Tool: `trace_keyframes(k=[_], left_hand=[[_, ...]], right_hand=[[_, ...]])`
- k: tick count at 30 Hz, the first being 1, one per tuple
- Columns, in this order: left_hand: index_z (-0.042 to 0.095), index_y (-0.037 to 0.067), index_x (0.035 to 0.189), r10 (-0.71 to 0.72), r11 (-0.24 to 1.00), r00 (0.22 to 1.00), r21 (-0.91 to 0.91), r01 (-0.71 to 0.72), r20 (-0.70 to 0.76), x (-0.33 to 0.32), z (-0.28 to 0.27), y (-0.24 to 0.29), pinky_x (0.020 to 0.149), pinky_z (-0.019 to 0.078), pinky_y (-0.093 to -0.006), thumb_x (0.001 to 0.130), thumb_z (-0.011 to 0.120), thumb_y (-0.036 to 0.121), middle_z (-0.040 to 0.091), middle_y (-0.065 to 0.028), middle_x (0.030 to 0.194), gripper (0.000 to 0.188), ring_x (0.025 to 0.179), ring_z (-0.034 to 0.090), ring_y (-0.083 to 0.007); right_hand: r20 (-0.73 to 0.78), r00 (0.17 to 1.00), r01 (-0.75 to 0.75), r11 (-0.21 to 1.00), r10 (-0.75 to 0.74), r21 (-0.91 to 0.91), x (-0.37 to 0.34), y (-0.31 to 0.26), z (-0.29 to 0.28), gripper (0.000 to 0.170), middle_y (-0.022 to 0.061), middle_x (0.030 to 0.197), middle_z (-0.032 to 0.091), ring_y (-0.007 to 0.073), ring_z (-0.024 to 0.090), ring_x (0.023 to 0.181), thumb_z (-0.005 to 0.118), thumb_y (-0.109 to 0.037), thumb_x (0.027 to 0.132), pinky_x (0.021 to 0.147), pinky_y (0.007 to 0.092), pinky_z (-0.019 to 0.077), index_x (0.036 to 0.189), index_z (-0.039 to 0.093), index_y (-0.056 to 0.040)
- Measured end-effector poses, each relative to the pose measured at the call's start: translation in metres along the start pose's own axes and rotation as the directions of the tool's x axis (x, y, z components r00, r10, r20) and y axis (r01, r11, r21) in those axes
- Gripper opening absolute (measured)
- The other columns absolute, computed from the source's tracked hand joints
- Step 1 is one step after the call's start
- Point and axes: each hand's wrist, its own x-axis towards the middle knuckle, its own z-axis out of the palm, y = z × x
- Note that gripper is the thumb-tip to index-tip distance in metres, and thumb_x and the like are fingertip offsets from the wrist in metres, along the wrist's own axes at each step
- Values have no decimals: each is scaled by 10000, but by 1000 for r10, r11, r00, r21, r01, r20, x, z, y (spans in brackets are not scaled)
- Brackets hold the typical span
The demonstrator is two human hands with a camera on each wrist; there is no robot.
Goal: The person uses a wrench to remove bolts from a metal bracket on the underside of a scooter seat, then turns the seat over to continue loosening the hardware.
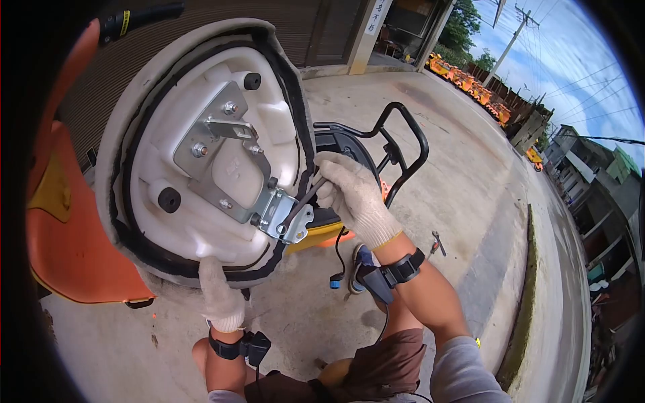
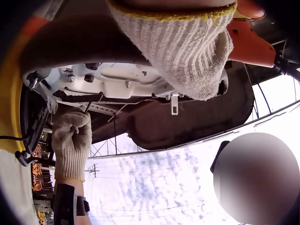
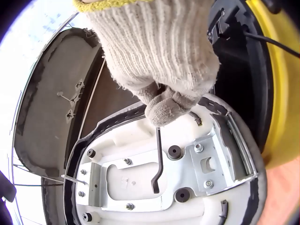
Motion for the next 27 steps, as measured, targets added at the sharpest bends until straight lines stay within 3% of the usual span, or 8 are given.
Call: trace_keyframes(k=[2,6,10,12,17,19,25,27], left_hand=[[212,22,1586,-9,1000,999,26,11,-50,-4,4,-5,1228,251,-477,839,704,128,293,-169,1607,900,1438,354,-307],[189,4,1598,26,998,998,-55,-29,-51,2,-3,-19,1219,266,-461,746,735,154,283,-182,1604,1024,1456,348,-305],[196,-3,1594,31,999,998,-8,-32,-63,8,-14,-20,1215,275,-459,740,731,159,296,-184,1593,1021,1448,358,-307],[200,-7,1592,26,1000,998,5,-25,-59,6,-14,-19,1211,281,-458,736,729,162,304,-186,1586,1020,1443,365,-308],[212,-18,1585,9,1000,998,25,-8,-55,6,-14,-17,1203,295,-455,726,722,169,325,-190,1567,1017,1430,382,-310],[216,-23,1583,1,1000,999,29,0,-47,3,-12,-15,1200,301,-454,721,719,172,334,-192,1559,1016,1425,389,-311],[230,-36,1575,-23,998,999,51,25,-40,2,-7,-11,1191,319,-450,709,711,181,359,-197,1537,1014,1410,409,-314],[234,-41,1573,-31,998,999,55,33,-33,1,-7,-10,1187,325,-449,705,708,184,367,-199,1529,1014,1404,416,-315]], right_hand=[[-82,983,83,794,-165,-603,-16,-19,29,331,60,882,701,100,661,661,657,-177,975,609,256,552,1215,641,51],[-14,959,121,453,-283,-884,-28,-20,60,272,48,769,700,75,650,635,675,-163,900,609,240,523,1112,719,2],[129,948,239,382,-292,-893,-14,5,54,246,45,744,702,73,633,598,685,-160,870,610,244,519,1061,738,-13],[50,994,94,523,-98,-847,-10,8,59,248,51,724,700,80,620,574,681,-154,864,598,242,518,1046,739,3],[65,986,-54,662,153,-748,0,7,56,261,14,720,668,56,611,583,716,-174,909,529,231,492,1077,718,26],[49,979,-42,431,197,-901,-2,3,60,253,20,708,664,56,598,566,722,-192,916,507,233,481,1051,731,21],[264,883,94,404,388,-910,0,-11,51,272,45,779,697,63,643,629,746,-221,922,553,232,521,1017,737,34],[241,898,80,402,368,-912,-1,-19,56,280,47,799,705,68,655,647,752,-223,918,574,232,531,1023,736,36]])
